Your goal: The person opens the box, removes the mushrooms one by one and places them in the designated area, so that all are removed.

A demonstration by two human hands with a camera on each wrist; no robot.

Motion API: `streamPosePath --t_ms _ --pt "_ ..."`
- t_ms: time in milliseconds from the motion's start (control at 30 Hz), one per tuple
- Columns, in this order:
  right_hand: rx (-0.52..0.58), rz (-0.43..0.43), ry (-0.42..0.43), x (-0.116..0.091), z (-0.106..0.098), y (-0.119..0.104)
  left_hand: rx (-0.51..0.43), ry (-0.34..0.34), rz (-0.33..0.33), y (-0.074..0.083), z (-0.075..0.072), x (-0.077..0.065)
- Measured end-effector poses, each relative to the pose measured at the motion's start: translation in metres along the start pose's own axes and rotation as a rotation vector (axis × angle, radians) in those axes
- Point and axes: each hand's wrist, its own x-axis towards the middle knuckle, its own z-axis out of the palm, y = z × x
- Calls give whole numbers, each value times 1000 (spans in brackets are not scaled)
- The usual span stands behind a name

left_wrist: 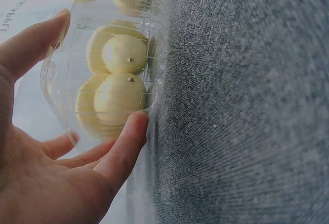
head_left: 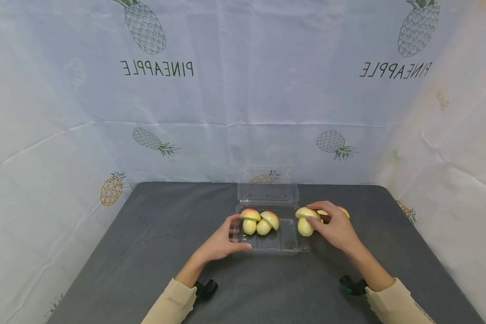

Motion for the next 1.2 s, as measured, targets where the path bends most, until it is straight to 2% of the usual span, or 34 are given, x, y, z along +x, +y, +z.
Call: streamPosePath --t_ms 300,800,1200 --pt "-28 25 19 -9 -12 3 -15 4 7 4 0 -2" --pt "-78 -18 68 -19 -39 14 -6 2 -4 1 0 0" --pt "-112 -2 103 -22 -57 26 -14 -7 -7 -1 -1 0"
